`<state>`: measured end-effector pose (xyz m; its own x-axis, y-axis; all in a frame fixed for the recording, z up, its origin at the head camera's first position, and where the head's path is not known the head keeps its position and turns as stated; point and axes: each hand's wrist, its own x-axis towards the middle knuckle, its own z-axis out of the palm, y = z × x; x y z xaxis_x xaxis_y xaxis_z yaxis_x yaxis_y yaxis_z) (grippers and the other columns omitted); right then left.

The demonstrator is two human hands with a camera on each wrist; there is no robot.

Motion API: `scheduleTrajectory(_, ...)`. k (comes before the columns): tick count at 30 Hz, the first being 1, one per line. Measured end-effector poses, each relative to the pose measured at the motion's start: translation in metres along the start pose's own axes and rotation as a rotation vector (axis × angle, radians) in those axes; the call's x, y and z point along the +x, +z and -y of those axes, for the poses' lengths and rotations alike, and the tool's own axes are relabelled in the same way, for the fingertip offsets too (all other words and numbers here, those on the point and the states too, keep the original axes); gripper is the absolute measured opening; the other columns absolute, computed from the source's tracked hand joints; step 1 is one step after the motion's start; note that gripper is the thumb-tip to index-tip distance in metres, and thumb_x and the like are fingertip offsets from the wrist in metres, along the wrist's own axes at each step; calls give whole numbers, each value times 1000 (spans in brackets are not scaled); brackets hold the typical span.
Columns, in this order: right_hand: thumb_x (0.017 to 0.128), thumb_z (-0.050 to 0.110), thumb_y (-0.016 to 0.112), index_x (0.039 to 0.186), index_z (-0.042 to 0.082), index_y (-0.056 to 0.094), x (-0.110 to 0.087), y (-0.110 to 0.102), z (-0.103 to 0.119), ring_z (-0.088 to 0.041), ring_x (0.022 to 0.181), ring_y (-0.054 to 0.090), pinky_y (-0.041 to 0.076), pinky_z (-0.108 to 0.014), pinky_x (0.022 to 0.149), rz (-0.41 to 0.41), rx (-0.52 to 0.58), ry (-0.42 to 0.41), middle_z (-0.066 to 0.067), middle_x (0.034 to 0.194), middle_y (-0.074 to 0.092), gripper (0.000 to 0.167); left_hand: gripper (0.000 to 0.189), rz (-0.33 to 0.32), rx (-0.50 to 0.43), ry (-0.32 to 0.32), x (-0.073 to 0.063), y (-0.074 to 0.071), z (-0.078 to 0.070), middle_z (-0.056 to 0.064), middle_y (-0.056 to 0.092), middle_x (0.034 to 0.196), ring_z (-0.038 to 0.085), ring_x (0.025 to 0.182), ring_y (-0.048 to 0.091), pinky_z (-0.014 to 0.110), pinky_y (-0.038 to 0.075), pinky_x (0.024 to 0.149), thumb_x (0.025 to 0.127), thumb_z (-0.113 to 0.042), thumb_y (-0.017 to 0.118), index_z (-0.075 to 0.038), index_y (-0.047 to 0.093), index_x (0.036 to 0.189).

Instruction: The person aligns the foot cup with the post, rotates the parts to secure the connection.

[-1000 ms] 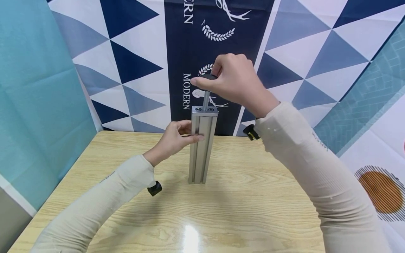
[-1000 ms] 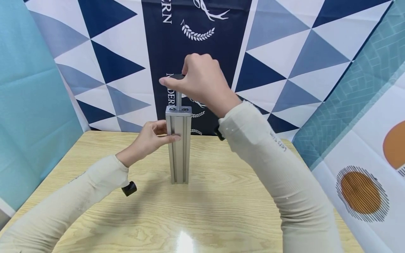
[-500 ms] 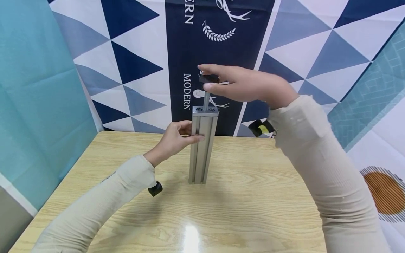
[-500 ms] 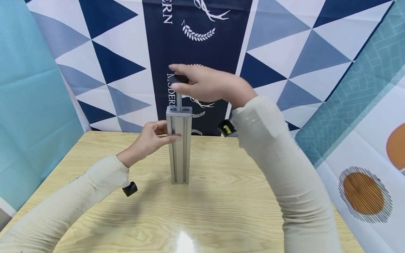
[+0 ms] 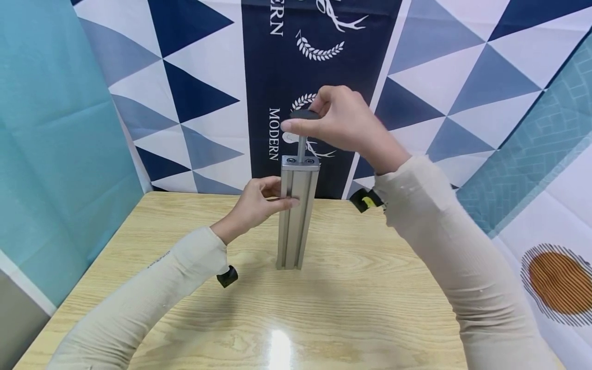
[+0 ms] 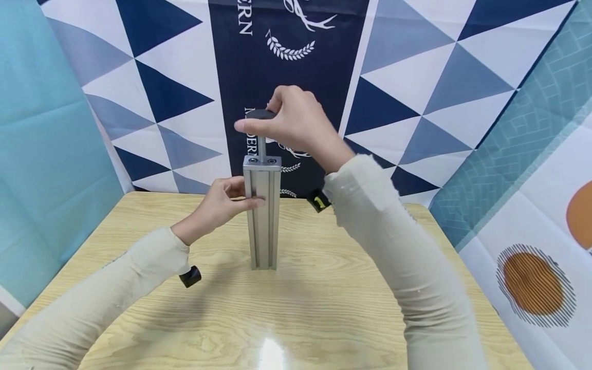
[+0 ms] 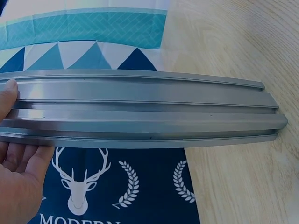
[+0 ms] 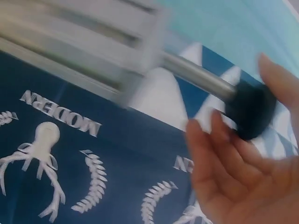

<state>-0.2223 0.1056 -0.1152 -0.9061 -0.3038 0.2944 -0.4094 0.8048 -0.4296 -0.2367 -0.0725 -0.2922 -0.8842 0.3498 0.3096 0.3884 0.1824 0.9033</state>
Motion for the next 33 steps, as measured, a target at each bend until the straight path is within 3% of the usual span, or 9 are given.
scheduleTrajectory(4,75,67,66,91,6,49,-2,13,-2,-23,64,47,37,-34,57,-122,-5,35,-6,76,44,65,30,7,-1,3,0,0,0,5,69,101,18,95,65,34,52,85,83,-16,76,-9,68,111)
scheduleTrajectory(8,76,70,62,95,6,50,-5,15,-1,-24,63,49,39,-35,58,-137,-33,34,-8,75,47,68,30,10,-2,5,1,0,0,5,69,101,18,95,65,34,52,85,83,-16,76,-9,68,111)
scheduleTrajectory(12,80,70,57,124,7,51,-6,6,0,-26,90,58,47,-42,80,-10,-70,32,-13,110,59,77,30,1,-6,6,0,-1,0,5,70,101,17,94,65,34,52,85,83,-14,76,-9,68,112)
scheduleTrajectory(17,94,56,48,150,18,31,-5,-13,-7,-28,135,40,31,-52,107,251,-56,-125,-8,152,36,71,30,-3,6,-3,0,0,0,4,69,100,17,93,65,33,52,84,83,-15,76,-10,68,111)
scheduleTrajectory(21,100,43,44,154,23,24,0,-26,-13,-26,137,34,27,-53,110,430,-84,-276,-3,155,27,61,29,0,6,0,0,0,0,4,69,99,17,93,64,33,51,83,83,-16,76,-10,68,111)
scheduleTrajectory(24,102,35,42,153,25,25,3,-30,-14,-25,130,38,28,-54,108,474,-81,-308,-5,154,30,55,30,0,2,5,0,-1,0,4,69,99,18,93,64,34,51,83,83,-16,76,-10,68,111)
scheduleTrajectory(28,99,34,52,146,15,42,5,-27,-12,-25,124,47,32,-51,106,358,-69,-265,-9,143,46,52,31,0,5,-2,1,-2,0,4,69,100,17,94,64,34,51,85,83,-16,76,-10,68,112)
scheduleTrajectory(31,89,49,62,118,5,60,4,-16,-8,-25,99,58,45,-41,90,154,-102,-170,-12,109,62,53,31,3,4,-5,0,-2,1,3,69,101,17,95,65,34,51,85,83,-16,76,-10,68,112)
scheduleTrajectory(33,83,58,65,96,4,59,3,-7,-4,-23,79,55,44,-36,73,26,-131,-107,-9,85,56,56,32,4,-1,-4,0,-2,1,4,69,101,17,95,65,34,52,85,83,-16,76,-10,68,113)
